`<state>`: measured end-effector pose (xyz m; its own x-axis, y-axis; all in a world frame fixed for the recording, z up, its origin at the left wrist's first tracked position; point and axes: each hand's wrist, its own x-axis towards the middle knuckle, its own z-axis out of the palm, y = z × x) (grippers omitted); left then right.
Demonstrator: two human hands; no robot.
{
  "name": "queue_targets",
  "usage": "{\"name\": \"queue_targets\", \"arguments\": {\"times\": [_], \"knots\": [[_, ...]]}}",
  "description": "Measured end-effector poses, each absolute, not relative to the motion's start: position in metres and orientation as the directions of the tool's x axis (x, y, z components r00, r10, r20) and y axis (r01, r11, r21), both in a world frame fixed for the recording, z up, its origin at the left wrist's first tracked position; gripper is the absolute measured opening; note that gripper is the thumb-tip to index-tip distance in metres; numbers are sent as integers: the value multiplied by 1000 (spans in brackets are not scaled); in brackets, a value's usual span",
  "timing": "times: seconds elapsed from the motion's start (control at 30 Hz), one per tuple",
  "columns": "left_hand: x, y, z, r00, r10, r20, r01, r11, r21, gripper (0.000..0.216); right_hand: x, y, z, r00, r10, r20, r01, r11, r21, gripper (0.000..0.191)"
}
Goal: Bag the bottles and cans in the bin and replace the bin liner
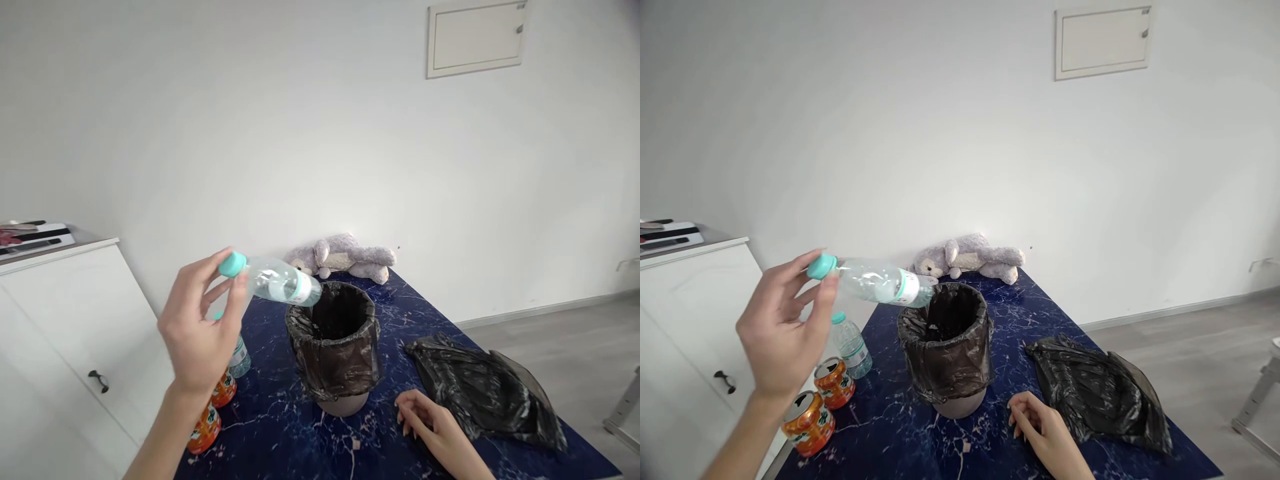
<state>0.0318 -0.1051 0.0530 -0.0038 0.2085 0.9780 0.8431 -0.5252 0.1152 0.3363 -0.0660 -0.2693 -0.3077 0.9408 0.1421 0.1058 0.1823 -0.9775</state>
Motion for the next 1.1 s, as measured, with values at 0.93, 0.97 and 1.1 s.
{"name": "queue_targets", "arguments": {"times": [0.93, 0.97, 1.1], "knots": [[-91, -32, -12, -81, 706, 703, 997, 46, 68, 55, 275, 57, -42, -276, 855, 440, 588, 512, -626, 45], [-106, -29, -14, -124, 728, 674, 992, 96, 78, 60, 271, 62, -41, -302, 864, 404, 620, 500, -605, 47], [-139, -23, -32, -207, 848, 489, 978, 196, 73, 65, 257, 71, -41, -366, 890, 271, 724, 455, -518, 52]]}}
